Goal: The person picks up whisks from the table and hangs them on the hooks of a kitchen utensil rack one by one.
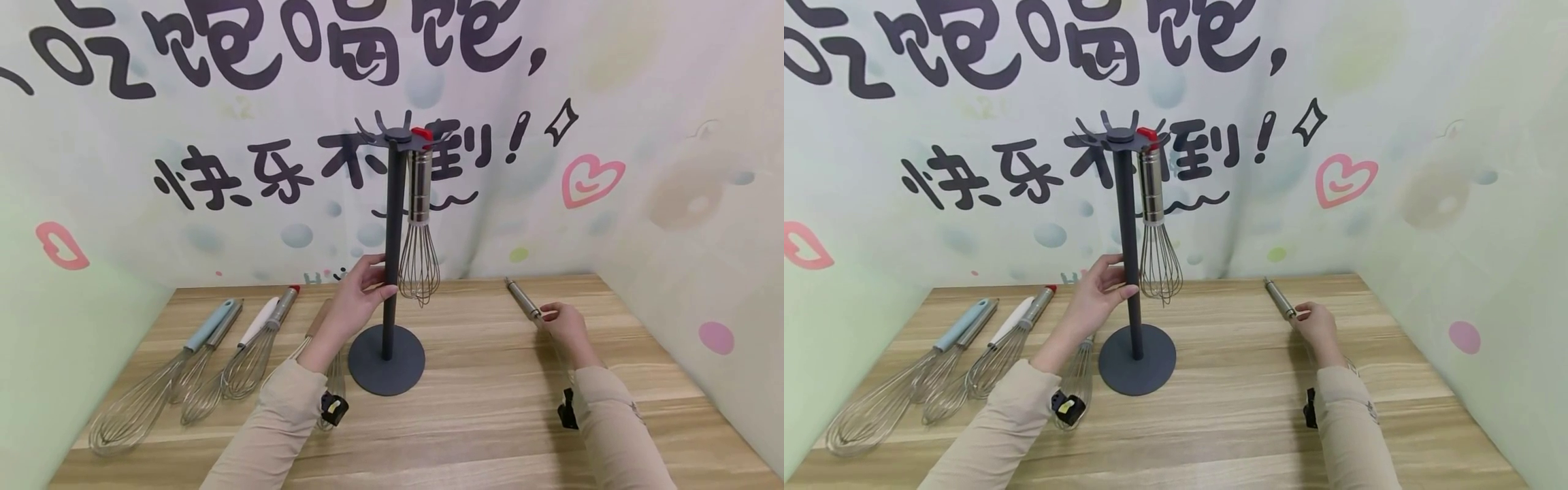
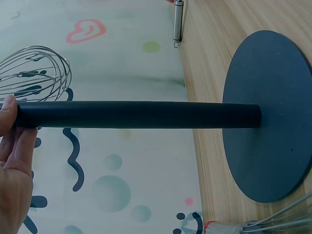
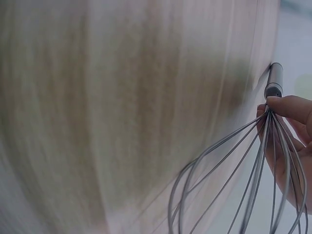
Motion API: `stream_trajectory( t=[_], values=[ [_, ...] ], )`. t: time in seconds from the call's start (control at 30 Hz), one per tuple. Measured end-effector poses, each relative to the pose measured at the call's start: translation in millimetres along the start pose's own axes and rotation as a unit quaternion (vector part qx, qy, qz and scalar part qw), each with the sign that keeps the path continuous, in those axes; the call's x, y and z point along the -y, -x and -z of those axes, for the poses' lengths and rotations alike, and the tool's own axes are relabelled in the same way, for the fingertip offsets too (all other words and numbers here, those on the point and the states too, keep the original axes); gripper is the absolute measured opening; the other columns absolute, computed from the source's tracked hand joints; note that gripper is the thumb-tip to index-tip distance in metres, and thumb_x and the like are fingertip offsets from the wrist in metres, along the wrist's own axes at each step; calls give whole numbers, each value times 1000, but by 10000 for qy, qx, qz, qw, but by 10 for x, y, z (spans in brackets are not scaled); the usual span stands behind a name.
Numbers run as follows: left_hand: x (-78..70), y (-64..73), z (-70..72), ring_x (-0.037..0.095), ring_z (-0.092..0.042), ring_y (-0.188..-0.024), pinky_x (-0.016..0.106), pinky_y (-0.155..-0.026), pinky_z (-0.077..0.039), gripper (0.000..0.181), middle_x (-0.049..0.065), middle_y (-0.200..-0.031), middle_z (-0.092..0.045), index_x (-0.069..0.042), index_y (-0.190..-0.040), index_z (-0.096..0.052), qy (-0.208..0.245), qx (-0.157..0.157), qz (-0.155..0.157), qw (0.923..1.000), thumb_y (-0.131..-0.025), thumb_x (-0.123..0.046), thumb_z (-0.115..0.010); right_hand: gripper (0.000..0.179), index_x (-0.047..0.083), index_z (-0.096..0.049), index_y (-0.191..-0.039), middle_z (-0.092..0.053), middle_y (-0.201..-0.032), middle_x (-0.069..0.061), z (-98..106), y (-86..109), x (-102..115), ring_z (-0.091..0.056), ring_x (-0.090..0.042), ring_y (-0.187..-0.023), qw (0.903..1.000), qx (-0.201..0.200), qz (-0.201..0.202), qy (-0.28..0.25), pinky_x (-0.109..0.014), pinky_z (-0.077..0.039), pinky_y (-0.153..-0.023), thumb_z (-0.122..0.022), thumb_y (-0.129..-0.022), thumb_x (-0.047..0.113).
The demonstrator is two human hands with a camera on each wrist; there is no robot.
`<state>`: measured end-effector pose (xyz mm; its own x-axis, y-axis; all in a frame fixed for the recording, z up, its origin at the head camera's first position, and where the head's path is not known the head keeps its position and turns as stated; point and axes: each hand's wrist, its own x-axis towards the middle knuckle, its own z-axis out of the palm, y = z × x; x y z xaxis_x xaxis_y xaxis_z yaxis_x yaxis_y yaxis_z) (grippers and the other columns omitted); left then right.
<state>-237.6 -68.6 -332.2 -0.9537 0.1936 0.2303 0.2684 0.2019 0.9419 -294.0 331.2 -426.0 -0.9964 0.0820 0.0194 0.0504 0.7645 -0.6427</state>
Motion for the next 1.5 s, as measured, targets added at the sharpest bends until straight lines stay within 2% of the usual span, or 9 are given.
stream_trajectory(
  t=[0.23,0.47,0.57,0.67,0.77,0.87,1.03,1.27,1.5],
  values=[
    [1,-1,-6,29,-57,-123,44,-100,-51,47,17,-129,-60,-14,-136,-46,-72,-33,-3,10000,-92,-11,-61,36,-19,-55,-113,-65,-97,-35,22,8,5,-63,-20,-73,10000,15,-35,-14,-17,-45,-57,-63,-83,-1],
    [-1,3,0,29,-57,-122,44,-100,-51,47,16,-128,-60,-15,-136,-47,-66,-44,1,10000,-92,-11,-62,39,-18,-54,-116,-65,-102,-35,43,0,-13,-66,-36,-84,9999,97,-38,75,-21,-49,-61,-62,-82,-1],
    [-7,4,0,28,-57,-123,44,-100,-51,47,16,-129,-60,-15,-136,-47,-62,-50,20,10000,-91,-11,-62,41,-18,-53,-119,-64,-104,-35,63,10,10,-66,-36,-86,9999,150,-57,38,-20,-48,-61,-60,-81,-2],
    [-12,5,-1,28,-57,-123,43,-100,-51,47,16,-129,-60,-14,-136,-47,-49,-51,24,10000,-91,-11,-62,43,-18,-51,-121,-65,-104,-34,85,15,31,-65,-22,-77,9997,215,-104,-58,-18,-47,-59,-59,-82,-2],
    [-17,9,-1,29,-57,-123,43,-101,-50,47,17,-129,-60,-13,-136,-47,-35,-57,24,10000,-91,-10,-62,44,-18,-50,-124,-65,-106,-33,97,13,44,-58,-4,-70,9991,301,-172,-250,-16,-46,-58,-59,-84,-2],
    [-19,12,-2,29,-57,-123,43,-101,-50,47,17,-129,-60,-13,-135,-47,-35,-59,25,10000,-91,-10,-62,45,-18,-48,-126,-64,-107,-33,96,13,50,-53,4,-67,9977,409,-162,-514,-16,-47,-57,-58,-86,-2],
    [-18,9,-7,29,-58,-122,43,-100,-50,47,17,-129,-60,-13,-135,-47,-50,-73,1,10000,-91,-10,-62,44,-21,-46,-127,-64,-104,-33,90,4,44,-53,5,-68,9937,694,128,-870,-17,-48,-57,-57,-88,-3],
    [-18,11,-16,30,-58,-122,43,-100,-51,46,17,-129,-60,-13,-135,-47,-79,-81,-31,9999,-91,-10,-62,46,-19,-43,-131,-60,-112,-34,94,-12,53,-52,3,-76,9872,1223,548,-866,-18,-48,-63,-54,-92,2],
    [-15,14,-12,30,-57,-122,44,-99,-51,47,17,-130,-59,-13,-135,-47,-43,-101,-21,9999,-91,-10,-62,46,-14,-45,-133,-60,-114,-32,92,-51,94,-53,1,-79,9871,1174,712,-829,-19,-49,-67,-56,-94,7]
  ],
)
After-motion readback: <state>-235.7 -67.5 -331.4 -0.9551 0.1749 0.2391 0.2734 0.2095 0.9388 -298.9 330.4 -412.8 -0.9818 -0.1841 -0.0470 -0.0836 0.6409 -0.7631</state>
